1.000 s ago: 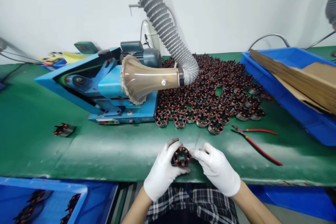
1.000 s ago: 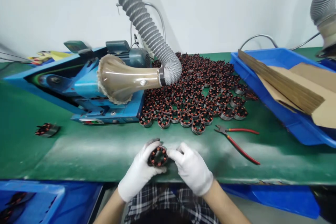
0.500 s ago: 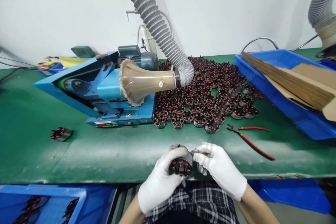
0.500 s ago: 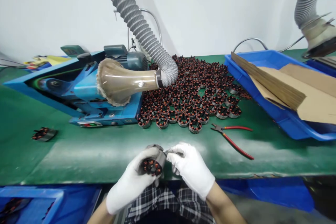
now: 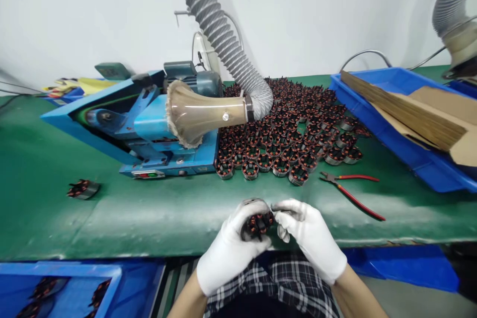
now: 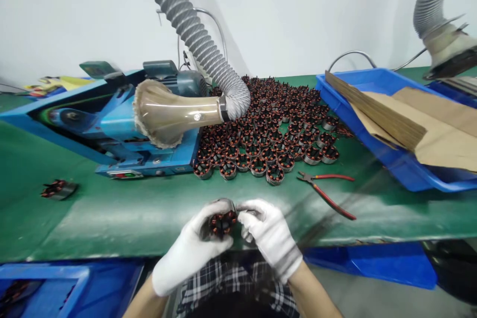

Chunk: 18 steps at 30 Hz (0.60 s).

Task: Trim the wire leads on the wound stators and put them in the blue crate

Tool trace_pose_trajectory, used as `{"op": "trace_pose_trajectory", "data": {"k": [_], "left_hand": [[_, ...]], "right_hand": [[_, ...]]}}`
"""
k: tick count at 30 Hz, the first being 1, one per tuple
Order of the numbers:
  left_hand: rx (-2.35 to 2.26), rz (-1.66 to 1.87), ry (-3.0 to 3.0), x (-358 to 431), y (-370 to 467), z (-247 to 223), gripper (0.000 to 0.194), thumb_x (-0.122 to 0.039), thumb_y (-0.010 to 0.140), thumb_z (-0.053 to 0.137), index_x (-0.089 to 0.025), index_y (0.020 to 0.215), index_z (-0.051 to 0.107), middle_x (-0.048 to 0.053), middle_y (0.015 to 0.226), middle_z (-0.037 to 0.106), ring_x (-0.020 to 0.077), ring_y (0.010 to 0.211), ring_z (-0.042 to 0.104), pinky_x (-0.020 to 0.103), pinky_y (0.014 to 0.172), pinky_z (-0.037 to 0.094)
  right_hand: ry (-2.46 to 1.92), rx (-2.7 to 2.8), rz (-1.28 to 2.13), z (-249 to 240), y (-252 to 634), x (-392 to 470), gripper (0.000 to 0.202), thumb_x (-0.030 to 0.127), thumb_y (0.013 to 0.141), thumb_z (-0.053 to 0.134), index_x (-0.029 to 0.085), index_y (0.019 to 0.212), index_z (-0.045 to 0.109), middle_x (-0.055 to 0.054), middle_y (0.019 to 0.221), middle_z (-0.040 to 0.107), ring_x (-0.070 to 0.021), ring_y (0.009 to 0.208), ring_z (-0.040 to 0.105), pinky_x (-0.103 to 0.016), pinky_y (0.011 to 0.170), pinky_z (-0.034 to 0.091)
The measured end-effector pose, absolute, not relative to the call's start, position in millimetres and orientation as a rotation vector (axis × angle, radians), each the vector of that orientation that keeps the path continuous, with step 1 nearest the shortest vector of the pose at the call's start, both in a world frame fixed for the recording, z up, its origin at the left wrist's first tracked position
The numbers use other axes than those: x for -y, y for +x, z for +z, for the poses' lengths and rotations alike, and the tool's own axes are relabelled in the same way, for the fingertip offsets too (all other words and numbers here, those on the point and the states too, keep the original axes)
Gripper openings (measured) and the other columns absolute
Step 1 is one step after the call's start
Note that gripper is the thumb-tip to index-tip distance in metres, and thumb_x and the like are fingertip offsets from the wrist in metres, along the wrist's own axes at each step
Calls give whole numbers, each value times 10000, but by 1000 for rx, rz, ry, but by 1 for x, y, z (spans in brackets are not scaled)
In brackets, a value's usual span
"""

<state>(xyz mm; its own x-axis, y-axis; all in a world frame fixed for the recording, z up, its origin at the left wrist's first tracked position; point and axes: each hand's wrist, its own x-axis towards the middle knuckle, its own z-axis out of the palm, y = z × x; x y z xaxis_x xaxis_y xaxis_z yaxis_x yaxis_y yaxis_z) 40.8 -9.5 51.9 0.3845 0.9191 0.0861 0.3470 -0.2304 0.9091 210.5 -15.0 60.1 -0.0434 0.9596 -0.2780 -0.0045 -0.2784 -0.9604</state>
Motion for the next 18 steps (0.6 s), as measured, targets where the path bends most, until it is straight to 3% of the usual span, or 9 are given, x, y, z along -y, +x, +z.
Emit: {"op": "trace_pose_trajectory", "data": {"k": [3,7,9,12,14,16,18], "left_hand": [[-1036,892,1881,11,39,56,153,-161,716,626,-232,850,605,52,1113,534,211,1056,519,351,908,443],[-1170,1044,2096,14,35,50,424,-96,736,573,-253,1122,493,92,1218,434,223,1150,441,383,949,402],[-1166,978,2025,13,35,48,479,-71,703,589,-238,1134,463,92,1207,435,218,1134,452,375,937,414],[-1012,796,1902,9,37,51,374,-56,643,647,-224,955,525,20,988,553,150,920,566,265,804,493],[-956,750,1923,8,40,49,260,-54,648,647,-220,826,555,-2,938,561,131,882,572,234,784,495],[-1017,778,2024,8,43,41,281,-48,693,594,-223,911,565,31,1039,536,157,977,540,279,851,470],[-1129,828,2217,8,45,29,442,-11,711,515,-226,1097,504,78,1135,502,200,1060,497,363,897,439]], "right_hand": [[-1418,1274,1287,61,210,15,172,316,711,556,187,606,601,8,525,508,-131,446,457,-246,467,397],[-1328,1156,1501,65,210,15,191,339,715,565,177,614,554,28,494,471,-123,417,439,-228,420,370],[-1332,1121,1527,63,209,16,185,339,715,560,173,635,551,31,500,469,-120,409,436,-228,417,368],[-1475,1279,1243,53,206,17,185,311,730,519,174,627,588,-2,563,496,-152,489,492,-261,489,404],[-1551,1383,1001,44,204,17,186,289,741,496,175,654,614,-34,634,530,-183,596,529,-288,572,424],[-1549,1407,1043,36,204,17,216,310,788,450,167,714,594,-36,632,527,-180,591,528,-287,567,432],[-1498,1426,1262,27,205,15,274,347,844,363,160,733,530,-9,567,482,-151,491,495,-254,475,418]]}}
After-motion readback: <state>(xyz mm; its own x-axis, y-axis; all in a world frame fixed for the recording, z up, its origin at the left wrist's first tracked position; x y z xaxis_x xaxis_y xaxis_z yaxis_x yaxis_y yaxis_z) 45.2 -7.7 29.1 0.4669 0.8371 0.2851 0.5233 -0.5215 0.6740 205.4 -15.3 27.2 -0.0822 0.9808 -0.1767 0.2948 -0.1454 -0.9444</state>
